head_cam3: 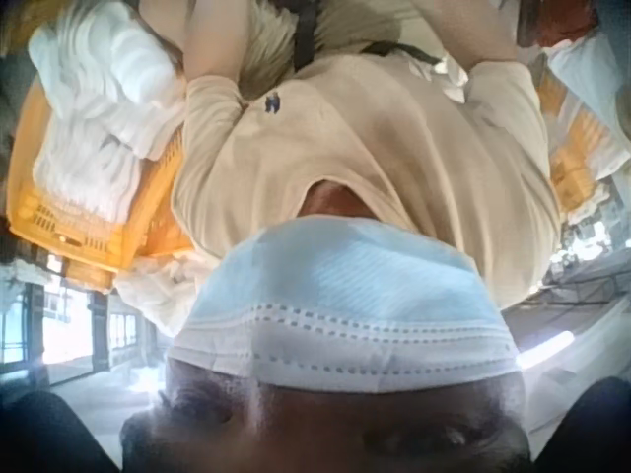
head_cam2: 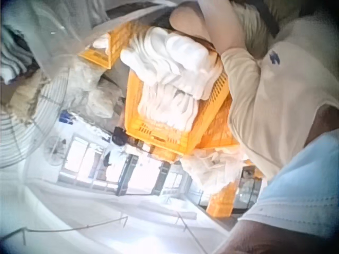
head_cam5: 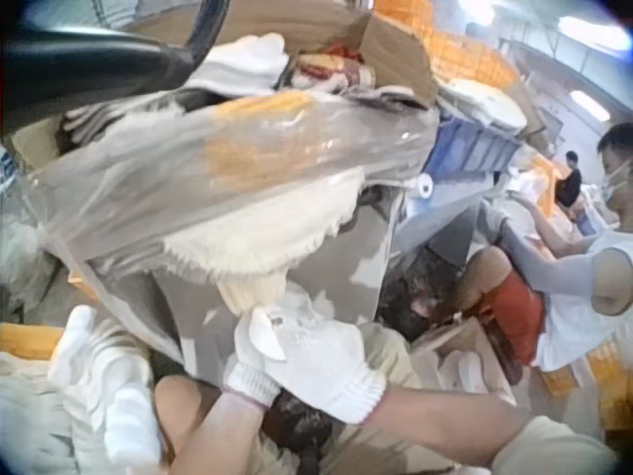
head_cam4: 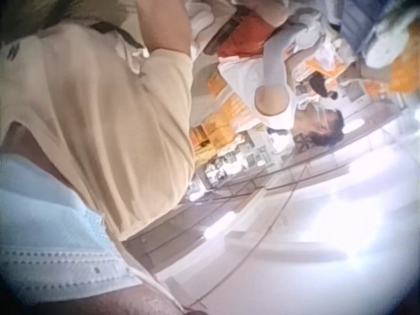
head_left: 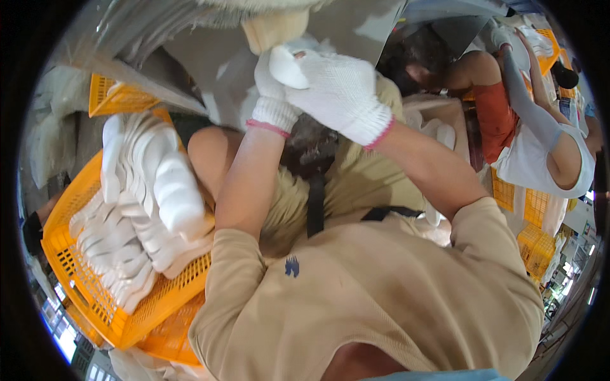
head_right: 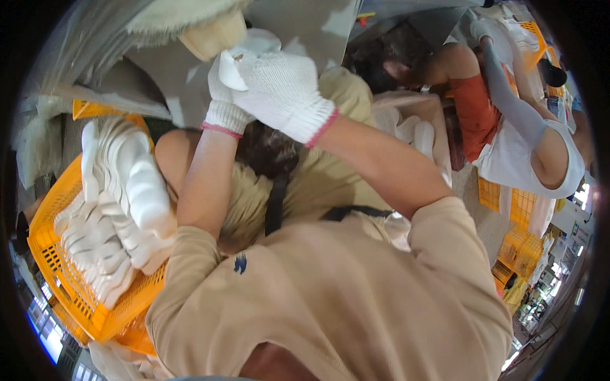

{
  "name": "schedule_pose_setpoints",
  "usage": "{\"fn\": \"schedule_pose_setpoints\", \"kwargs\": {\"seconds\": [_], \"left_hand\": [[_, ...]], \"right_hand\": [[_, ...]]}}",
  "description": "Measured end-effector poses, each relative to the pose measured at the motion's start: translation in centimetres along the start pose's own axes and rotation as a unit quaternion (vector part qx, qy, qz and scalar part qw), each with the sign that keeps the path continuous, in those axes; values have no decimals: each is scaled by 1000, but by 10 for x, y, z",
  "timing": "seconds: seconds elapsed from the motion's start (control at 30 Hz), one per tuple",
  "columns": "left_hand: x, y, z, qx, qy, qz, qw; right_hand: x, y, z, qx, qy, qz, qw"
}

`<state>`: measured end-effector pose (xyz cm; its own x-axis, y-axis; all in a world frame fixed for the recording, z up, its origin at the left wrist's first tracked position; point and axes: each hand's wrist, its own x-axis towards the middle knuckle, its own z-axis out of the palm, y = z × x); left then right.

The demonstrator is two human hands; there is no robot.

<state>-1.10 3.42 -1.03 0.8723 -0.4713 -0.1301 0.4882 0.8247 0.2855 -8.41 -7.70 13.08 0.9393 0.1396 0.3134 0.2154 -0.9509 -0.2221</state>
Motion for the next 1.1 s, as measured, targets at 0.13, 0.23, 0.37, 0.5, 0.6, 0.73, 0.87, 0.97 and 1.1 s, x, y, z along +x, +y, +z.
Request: {"fn": "schedule_pose_setpoints", "kwargs": {"seconds": [0.13, 0.23, 0.37, 0.5, 0.6, 0.73, 0.87, 0.97, 1.1], "left_hand": [[-17, 4, 32, 67, 108, 3, 992], [-21, 3, 41, 239, 169, 41, 955], [-6, 0, 28, 156, 179, 149, 960], [9, -3, 9, 21, 171, 146, 974], [5, -1, 8, 87, 199, 152, 964], [-9, 3, 10, 78, -27, 128, 988], [-15, 13, 20, 219, 174, 164, 946], [-20, 16, 25, 291, 162, 120, 935], [-29, 18, 36, 300, 191, 169, 919]], "right_hand": [[-10, 2, -6, 35, 37, -8, 999], [-11, 3, 4, 55, 31, 21, 998], [6, -6, 25, 100, -4, 83, 992], [13, -14, 33, 110, 3, 120, 987], [2, -18, 29, 165, 9, 103, 981], [-6, -14, 36, 194, 25, 122, 973], [3, -15, 44, 250, 2, 157, 956], [7, -17, 45, 257, 11, 148, 955], [2, -21, 31, 367, 10, 176, 913]]}}
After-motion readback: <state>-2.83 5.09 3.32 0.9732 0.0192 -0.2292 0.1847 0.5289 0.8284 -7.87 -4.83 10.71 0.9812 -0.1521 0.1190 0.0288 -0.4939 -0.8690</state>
